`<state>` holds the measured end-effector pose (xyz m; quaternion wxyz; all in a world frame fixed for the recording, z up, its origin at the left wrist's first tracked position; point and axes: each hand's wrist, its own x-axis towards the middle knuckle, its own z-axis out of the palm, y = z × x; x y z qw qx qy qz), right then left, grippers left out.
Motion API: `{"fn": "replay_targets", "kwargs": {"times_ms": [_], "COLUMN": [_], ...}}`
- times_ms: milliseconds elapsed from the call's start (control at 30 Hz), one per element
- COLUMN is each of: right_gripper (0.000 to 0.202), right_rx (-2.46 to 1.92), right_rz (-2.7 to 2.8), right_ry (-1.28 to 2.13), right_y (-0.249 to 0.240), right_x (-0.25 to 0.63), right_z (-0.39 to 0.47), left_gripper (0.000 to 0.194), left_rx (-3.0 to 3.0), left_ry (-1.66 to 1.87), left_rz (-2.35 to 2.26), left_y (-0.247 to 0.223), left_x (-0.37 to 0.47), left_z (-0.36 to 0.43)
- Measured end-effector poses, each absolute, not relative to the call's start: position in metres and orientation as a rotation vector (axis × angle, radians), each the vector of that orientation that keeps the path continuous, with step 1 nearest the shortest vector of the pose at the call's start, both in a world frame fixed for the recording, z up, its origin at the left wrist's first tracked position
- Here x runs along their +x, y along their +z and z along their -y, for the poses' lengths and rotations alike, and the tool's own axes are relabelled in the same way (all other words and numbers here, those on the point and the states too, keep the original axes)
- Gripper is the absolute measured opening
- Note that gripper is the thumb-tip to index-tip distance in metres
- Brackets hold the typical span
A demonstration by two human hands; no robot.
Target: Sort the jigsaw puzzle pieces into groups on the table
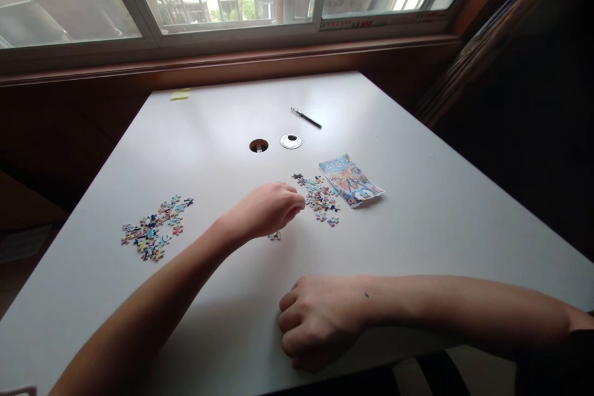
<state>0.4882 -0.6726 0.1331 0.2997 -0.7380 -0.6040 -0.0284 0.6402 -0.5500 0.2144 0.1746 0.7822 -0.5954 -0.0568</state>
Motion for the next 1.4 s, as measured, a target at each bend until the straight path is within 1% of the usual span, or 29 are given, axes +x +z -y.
{"fn": "replay_targets", "kwargs": {"times_ms": [100, 233, 367, 467, 600, 767, 900, 1000, 1167, 1300, 1400], "right_gripper": [0.034, 0.035, 0.034, 0.033, 0.035, 0.035, 0.035, 0.034, 0.034, 0.035, 0.035], "right_rx": [-1.970, -1.967, -1.972, -1.980, -1.980, -1.981, -1.977, -1.966, -1.975, -1.997, -1.985], "right_rz": [1.588, 1.589, 1.590, 1.600, 1.594, 1.591, 1.595, 1.595, 1.601, 1.603, 1.600], "right_ry": [-0.065, -0.062, -0.056, -0.042, -0.034, -0.041, -0.039, -0.045, -0.036, -0.011, -0.020], "right_y": [0.131, 0.132, 0.134, 0.136, 0.138, 0.138, 0.136, 0.136, 0.136, 0.136, 0.135], "right_x": [0.488, 0.487, 0.488, 0.489, 0.490, 0.489, 0.489, 0.489, 0.489, 0.488, 0.488], "right_z": [0.672, 0.672, 0.672, 0.673, 0.672, 0.671, 0.672, 0.673, 0.672, 0.672, 0.672], "left_gripper": [0.028, 0.039, 0.031, 0.027, 0.026, 0.022, 0.026, 0.028, 0.019, 0.014, 0.015], "left_rx": [2.244, 2.273, 2.209, 2.200, 2.232, 2.261, 2.300, 2.344, 2.393, 2.225, 2.021], "left_ry": [0.013, 0.168, 0.126, 0.114, 0.069, 0.154, 0.030, 0.008, 0.072, -0.049, -0.134], "left_rz": [1.730, 1.729, 1.773, 1.756, 1.737, 1.713, 1.701, 1.654, 1.592, 1.508, 1.462], "left_y": [0.198, 0.174, 0.164, 0.167, 0.172, 0.174, 0.175, 0.177, 0.178, 0.187, 0.205], "left_x": [0.645, 0.652, 0.658, 0.657, 0.654, 0.654, 0.656, 0.656, 0.657, 0.663, 0.668], "left_z": [0.567, 0.565, 0.561, 0.562, 0.563, 0.562, 0.561, 0.560, 0.558, 0.553, 0.548]}}
